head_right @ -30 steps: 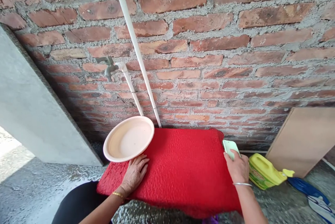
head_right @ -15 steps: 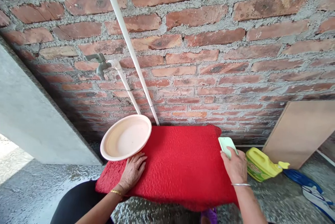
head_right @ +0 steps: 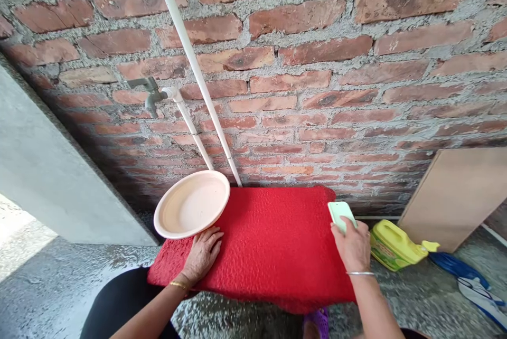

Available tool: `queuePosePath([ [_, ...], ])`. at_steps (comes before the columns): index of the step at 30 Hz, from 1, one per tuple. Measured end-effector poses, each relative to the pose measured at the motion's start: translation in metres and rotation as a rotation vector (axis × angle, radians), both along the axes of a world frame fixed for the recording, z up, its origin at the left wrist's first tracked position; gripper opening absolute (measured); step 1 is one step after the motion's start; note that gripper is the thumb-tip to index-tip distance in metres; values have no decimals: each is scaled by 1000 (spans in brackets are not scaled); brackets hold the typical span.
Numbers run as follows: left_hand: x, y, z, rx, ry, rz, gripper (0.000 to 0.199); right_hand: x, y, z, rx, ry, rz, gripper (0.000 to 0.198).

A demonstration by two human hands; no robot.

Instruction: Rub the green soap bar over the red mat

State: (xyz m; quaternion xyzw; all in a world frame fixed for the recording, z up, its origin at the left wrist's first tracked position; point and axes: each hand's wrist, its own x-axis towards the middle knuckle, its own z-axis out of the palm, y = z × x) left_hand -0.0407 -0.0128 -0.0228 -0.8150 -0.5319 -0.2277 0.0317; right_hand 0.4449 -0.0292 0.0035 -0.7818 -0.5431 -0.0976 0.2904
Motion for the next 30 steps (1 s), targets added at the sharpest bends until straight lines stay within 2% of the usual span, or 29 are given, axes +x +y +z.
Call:
queuePosePath([
  [3,0,0,0,8,-14,5,26,-46,3,-1,51,49,232,39],
  [6,1,-1,0,11,-19,8,26,-108,5,-6,7,71,420,31],
  [9,1,0,0,6,-10,8,26,-150,7,-9,-49,68,496,30],
  [11,0,0,-1,7,-6,10,26,-161,10,-7,-87,68,506,30],
  [14,0,0,-2,7,-1,7,26,-151,16,-4,-145,64,482,30],
  [17,0,0,-2,4,2,2,26,-112,20,-2,-161,51,399,30],
  [22,1,0,0,11,-3,0,25,-21,10,0,-224,22,80,40],
  [24,2,-1,1,16,-4,-3,25,3,3,3,-266,-4,-73,46],
  [26,2,-1,2,23,-6,-6,25,9,-2,6,-268,-32,-169,50],
  [27,2,-1,3,27,-6,-8,25,6,-4,7,-251,-39,-171,50],
  [28,2,-1,3,31,-6,-10,25,-2,-5,8,-223,-38,-138,50],
  [30,2,-1,3,38,-7,-11,25,-24,-5,8,-159,-12,22,46],
])
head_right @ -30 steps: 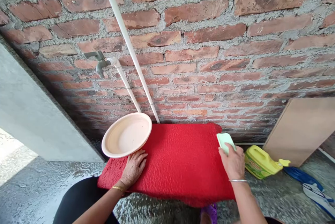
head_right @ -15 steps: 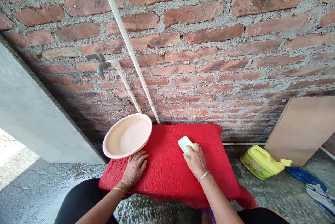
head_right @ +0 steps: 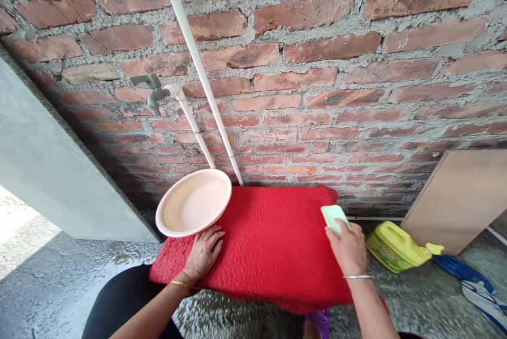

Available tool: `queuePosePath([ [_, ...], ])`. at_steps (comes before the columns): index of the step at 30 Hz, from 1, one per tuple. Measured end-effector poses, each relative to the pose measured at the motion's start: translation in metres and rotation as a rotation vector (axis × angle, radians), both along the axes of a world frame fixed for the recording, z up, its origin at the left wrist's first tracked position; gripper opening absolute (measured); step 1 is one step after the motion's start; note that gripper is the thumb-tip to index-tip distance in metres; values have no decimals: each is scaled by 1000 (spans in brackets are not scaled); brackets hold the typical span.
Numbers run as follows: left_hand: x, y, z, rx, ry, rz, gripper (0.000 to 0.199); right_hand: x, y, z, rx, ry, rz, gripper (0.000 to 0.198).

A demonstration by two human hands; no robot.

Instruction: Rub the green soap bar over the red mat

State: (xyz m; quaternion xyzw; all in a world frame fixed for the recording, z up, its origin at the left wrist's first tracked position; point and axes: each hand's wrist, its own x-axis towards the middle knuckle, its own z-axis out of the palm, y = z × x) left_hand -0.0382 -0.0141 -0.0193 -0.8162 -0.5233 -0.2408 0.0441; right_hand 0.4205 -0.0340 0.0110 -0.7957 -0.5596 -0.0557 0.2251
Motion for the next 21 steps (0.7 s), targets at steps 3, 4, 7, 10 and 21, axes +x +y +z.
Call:
queuePosePath([
  [3,0,0,0,1,-2,1,25,-28,-1,-3,19,60,261,42],
  [4,0,0,0,0,-1,1,25,-29,-3,-4,-8,64,295,42],
  [7,-1,0,-1,-8,1,0,25,-10,-11,-4,-112,35,164,43],
  [10,0,0,0,-16,-5,1,25,20,-22,0,-127,14,-50,50],
  [21,1,0,2,-37,-21,7,27,-28,-16,-9,-165,-34,90,48],
])
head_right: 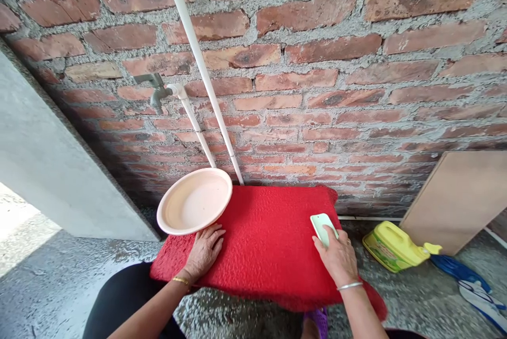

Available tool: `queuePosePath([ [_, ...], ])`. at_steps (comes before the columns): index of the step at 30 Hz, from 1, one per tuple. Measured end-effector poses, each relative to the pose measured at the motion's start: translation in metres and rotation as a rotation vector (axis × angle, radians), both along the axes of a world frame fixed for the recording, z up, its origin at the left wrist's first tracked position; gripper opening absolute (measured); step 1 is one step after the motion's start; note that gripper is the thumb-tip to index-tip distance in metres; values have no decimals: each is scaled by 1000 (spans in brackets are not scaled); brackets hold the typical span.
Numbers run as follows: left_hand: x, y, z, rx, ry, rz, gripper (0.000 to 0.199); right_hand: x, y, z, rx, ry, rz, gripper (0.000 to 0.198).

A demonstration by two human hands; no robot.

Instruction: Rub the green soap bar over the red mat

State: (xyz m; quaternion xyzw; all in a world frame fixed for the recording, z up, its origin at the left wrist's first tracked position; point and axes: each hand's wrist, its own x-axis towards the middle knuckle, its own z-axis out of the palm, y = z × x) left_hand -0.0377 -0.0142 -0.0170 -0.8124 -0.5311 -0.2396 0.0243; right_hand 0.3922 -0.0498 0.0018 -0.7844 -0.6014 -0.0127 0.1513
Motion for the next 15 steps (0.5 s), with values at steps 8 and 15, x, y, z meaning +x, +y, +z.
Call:
queuePosePath([
  [8,0,1,-1,5,19,1,26,17,-4,21,-146,-119,-192,52],
  [15,0,1,-1,8,3,4,26,24,-6,19,31,-17,-77,50],
])
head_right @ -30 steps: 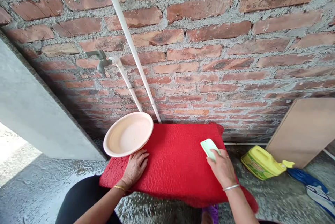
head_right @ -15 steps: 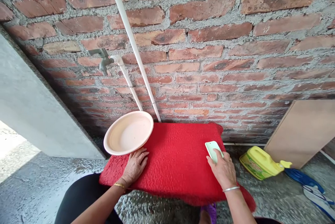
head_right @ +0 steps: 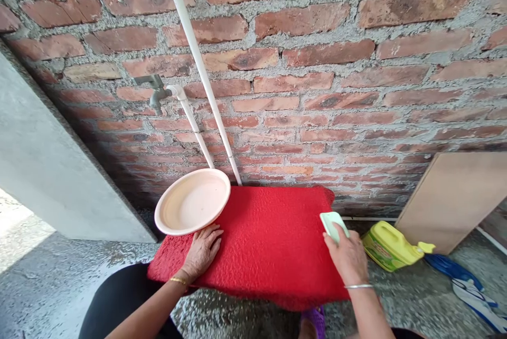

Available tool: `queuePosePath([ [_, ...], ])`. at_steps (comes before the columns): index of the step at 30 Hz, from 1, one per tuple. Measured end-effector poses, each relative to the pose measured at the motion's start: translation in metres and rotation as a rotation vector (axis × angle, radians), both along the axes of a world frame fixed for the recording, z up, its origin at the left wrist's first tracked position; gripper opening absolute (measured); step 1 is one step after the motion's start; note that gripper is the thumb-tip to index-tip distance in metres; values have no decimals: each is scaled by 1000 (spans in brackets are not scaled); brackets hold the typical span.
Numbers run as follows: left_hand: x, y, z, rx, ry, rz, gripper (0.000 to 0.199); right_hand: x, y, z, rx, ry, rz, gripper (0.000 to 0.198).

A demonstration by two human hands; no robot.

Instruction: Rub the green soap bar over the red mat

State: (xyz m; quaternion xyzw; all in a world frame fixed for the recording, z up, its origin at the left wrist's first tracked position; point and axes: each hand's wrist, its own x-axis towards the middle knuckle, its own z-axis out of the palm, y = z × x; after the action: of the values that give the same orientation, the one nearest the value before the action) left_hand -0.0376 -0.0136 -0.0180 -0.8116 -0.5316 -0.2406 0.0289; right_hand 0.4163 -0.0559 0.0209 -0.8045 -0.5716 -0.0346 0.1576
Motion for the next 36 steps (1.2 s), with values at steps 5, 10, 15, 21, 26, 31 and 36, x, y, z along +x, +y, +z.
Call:
queuePosePath([
  [5,-1,0,0,-6,5,0,26,-23,5,-5,-19,-8,218,43],
  [10,-1,0,0,-8,-1,0,27,22,-3,3,-77,-66,-161,49],
  [15,-1,1,0,-12,2,-9,27,-3,-8,6,17,190,142,45],
  [21,-1,0,1,-5,-2,-2,26,-9,-6,3,-115,245,206,40],
  [26,-1,0,1,-37,-4,-2,27,34,-8,-1,-91,117,-134,45],
  [31,0,0,0,-29,-1,-1,26,-8,13,-6,46,187,48,45],
  [36,0,-1,0,-20,6,3,26,-23,33,-1,-43,96,101,43],
])
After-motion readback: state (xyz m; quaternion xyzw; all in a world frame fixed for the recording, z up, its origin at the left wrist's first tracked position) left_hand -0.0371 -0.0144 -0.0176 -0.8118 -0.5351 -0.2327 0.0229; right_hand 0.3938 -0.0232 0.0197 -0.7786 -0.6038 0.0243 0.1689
